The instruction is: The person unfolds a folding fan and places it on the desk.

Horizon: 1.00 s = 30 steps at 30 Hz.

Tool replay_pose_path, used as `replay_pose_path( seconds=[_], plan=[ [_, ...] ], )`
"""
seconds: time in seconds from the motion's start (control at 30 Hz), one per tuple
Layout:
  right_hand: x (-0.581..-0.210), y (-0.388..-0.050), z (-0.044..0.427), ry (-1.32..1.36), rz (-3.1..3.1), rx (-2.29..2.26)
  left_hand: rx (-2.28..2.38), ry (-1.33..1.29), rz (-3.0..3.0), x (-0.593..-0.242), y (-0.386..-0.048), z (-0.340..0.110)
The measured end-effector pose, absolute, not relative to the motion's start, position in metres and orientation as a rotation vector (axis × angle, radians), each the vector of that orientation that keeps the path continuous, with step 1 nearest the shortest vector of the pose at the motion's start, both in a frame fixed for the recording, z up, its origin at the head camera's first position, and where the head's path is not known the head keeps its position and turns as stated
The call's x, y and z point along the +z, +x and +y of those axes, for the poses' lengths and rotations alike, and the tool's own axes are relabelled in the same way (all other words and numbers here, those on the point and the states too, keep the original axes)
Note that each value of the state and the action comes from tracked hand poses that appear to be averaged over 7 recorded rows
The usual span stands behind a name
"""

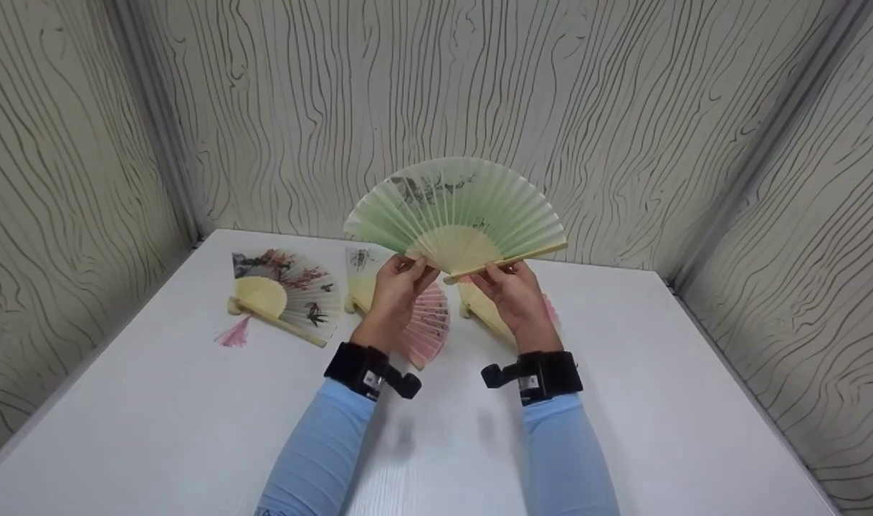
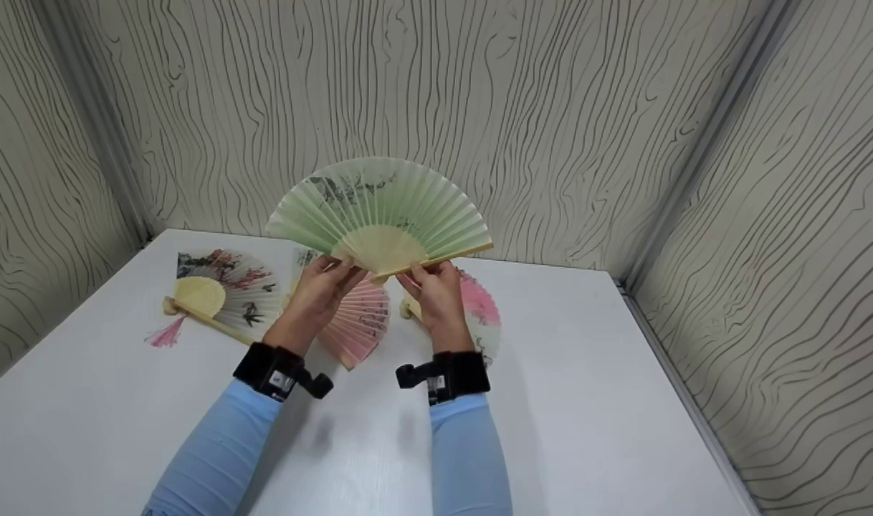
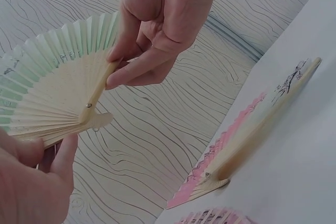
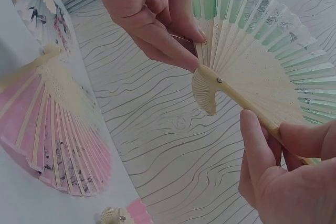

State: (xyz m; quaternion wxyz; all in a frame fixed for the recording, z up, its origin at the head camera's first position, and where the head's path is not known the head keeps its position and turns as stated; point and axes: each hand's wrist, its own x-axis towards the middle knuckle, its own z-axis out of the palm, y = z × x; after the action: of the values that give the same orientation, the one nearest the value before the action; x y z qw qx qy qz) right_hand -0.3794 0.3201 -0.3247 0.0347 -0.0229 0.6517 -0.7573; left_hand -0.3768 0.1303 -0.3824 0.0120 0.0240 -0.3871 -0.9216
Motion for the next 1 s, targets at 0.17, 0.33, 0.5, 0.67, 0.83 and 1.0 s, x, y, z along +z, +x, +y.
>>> replay_pose_path(
  seconds=[0.17, 0.33, 0.5, 0.67, 0.83, 1.0],
  plan=[
    [-0.323, -0.378, 0.32, -0.044, 1.908, -2.408, -2.906, 0.06, -1.089, -0.382, -0.376, 0.134],
    [-0.322, -0.379, 0.32, -0.02, 1.806, -2.49, -2.899, 0.07, -0.949, -0.381, -0.376, 0.141],
    [-0.324, -0.38, 0.317, -0.012, 1.739, -2.553, -2.894, 0.122, -0.806, -0.381, -0.375, 0.15],
    [-0.327, -0.379, 0.315, 0.013, 1.649, -2.603, -2.886, 0.191, -0.75, -0.383, -0.374, 0.156],
    [-0.326, -0.379, 0.316, 0.058, 1.648, -2.617, -2.86, 0.242, -0.8, -0.38, -0.372, 0.155],
    [-0.319, -0.379, 0.324, 0.11, 1.709, -2.631, -2.802, 0.266, -0.929, -0.367, -0.375, 0.16]
  ],
)
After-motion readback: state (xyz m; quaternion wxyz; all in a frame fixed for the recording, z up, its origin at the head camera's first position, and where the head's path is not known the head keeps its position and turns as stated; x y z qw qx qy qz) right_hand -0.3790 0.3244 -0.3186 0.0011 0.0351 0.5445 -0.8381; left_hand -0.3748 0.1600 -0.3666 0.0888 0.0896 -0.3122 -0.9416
